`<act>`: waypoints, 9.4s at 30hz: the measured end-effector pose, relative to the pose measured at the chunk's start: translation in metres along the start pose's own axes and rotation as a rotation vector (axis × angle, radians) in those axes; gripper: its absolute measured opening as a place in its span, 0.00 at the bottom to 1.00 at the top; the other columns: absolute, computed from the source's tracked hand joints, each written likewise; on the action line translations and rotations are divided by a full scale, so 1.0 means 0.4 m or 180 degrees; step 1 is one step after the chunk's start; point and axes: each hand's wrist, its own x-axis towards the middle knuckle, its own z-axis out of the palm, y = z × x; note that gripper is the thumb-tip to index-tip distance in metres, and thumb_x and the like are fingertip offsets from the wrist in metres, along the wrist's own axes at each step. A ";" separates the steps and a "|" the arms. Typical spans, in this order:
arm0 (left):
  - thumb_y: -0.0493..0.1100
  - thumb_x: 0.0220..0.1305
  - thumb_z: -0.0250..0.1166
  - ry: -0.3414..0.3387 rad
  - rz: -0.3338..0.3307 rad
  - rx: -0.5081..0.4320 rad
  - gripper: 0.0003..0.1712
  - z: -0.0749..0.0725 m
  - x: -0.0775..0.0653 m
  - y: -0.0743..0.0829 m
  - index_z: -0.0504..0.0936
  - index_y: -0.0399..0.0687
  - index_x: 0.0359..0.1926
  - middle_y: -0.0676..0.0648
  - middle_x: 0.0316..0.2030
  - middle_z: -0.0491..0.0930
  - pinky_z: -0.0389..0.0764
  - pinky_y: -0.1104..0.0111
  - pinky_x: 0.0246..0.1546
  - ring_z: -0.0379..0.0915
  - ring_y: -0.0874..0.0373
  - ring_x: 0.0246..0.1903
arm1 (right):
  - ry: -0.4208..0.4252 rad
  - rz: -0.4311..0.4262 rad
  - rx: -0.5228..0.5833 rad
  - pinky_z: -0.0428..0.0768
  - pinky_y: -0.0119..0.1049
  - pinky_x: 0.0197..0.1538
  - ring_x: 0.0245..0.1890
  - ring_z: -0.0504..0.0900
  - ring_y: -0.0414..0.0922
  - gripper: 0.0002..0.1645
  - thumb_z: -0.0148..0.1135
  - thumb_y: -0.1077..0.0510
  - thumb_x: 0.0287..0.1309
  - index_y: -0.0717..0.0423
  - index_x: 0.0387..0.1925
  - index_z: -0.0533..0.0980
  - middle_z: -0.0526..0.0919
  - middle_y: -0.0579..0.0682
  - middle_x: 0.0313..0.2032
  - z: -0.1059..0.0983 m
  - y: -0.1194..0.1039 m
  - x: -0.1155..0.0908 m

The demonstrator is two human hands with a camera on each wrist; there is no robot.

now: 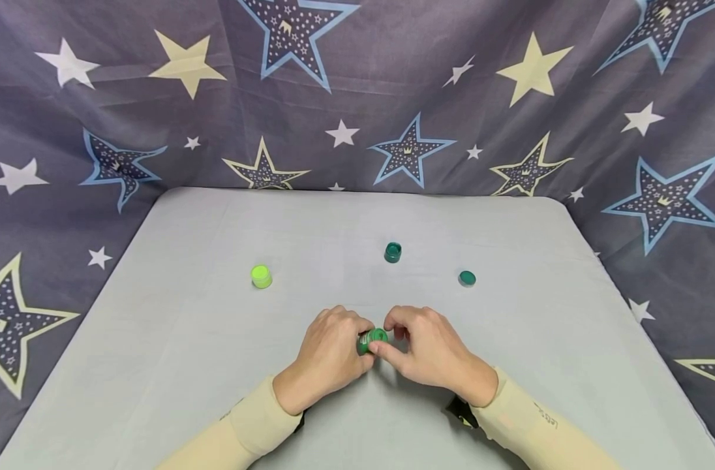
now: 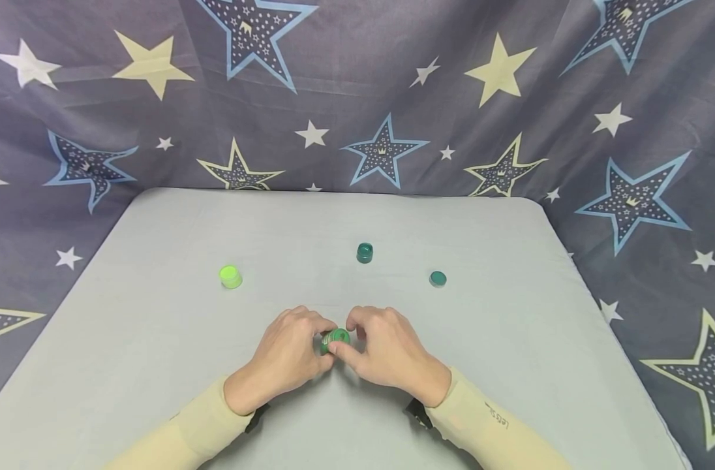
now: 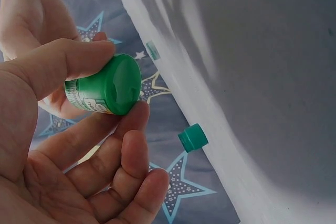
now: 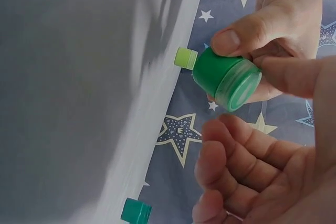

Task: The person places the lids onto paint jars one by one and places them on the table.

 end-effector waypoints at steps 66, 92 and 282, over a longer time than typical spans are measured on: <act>0.39 0.45 0.80 0.0045 -0.0020 0.0039 0.12 0.000 0.000 0.003 0.85 0.57 0.26 0.57 0.22 0.80 0.70 0.66 0.35 0.64 0.62 0.25 | -0.0009 0.0090 0.0053 0.64 0.28 0.20 0.15 0.62 0.30 0.18 0.74 0.47 0.59 0.46 0.22 0.74 0.71 0.40 0.17 0.004 -0.004 0.001; 0.39 0.42 0.83 0.0181 -0.0082 0.0016 0.14 -0.010 0.003 -0.002 0.90 0.52 0.33 0.58 0.25 0.82 0.72 0.66 0.36 0.69 0.61 0.27 | 0.0254 0.0107 0.0053 0.70 0.30 0.23 0.18 0.68 0.33 0.10 0.65 0.54 0.65 0.47 0.26 0.79 0.72 0.35 0.20 -0.030 0.002 0.010; 0.51 0.55 0.80 -0.0418 -0.1471 -0.0246 0.40 0.089 0.403 -0.119 0.78 0.46 0.67 0.46 0.61 0.80 0.73 0.57 0.62 0.74 0.48 0.63 | 0.0890 0.0495 -0.1054 0.75 0.59 0.49 0.43 0.83 0.60 0.22 0.75 0.44 0.56 0.58 0.40 0.86 0.88 0.57 0.40 -0.107 0.143 -0.043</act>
